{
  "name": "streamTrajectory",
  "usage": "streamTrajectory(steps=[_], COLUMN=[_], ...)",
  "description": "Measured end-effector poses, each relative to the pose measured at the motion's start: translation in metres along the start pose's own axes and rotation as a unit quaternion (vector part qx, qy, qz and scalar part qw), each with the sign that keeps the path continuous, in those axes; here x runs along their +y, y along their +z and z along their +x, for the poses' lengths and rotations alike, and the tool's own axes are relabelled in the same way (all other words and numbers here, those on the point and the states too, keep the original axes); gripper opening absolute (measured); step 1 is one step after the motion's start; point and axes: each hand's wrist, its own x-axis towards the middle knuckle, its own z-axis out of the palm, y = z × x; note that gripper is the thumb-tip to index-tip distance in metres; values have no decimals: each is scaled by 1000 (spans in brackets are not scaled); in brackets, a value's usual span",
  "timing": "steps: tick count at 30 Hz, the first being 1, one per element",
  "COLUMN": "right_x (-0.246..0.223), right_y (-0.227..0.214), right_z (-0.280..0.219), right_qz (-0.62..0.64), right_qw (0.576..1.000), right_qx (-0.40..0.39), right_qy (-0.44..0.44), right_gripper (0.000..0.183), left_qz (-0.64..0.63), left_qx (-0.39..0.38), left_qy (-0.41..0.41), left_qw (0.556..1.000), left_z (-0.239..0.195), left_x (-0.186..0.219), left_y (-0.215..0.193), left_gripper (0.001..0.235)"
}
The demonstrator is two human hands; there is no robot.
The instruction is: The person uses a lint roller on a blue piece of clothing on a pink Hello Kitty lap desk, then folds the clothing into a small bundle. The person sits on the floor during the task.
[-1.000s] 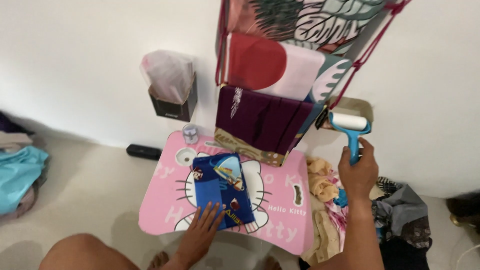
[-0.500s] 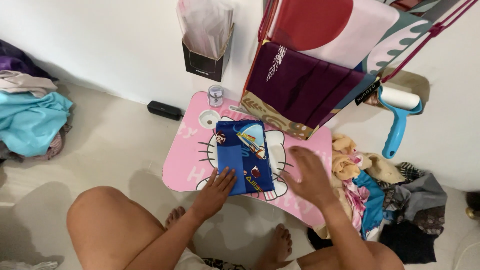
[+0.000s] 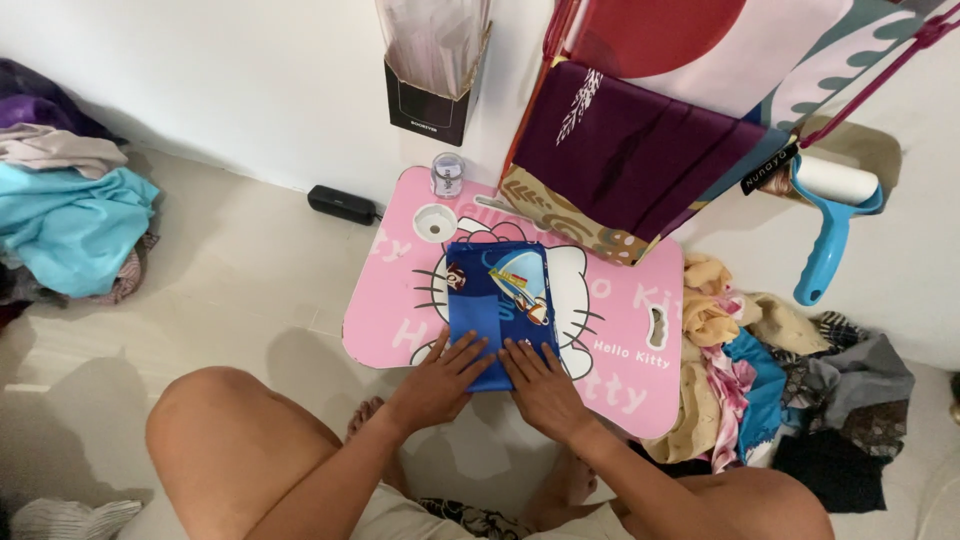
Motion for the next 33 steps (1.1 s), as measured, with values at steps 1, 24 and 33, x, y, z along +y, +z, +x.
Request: streamTrajectory(steps=[1, 24, 33], right_x=[-1, 70, 70], right_y=[-2, -89, -82], right_z=[-4, 13, 14], right_qz=[13, 653, 761], right_qw=[1000, 699, 602], right_qx=[-17, -133, -39], right_qy=[8, 258, 237], right_gripper=[62, 38, 44], left_qz=[-13, -482, -596], left_qx=[-3, -143, -142], left_qy=[14, -216, -340], left_qw=[1000, 837, 714], left_z=[1, 38, 56], left_x=[-2, -6, -21], left_y=[-3, -53, -65], left_gripper=[88, 31, 30])
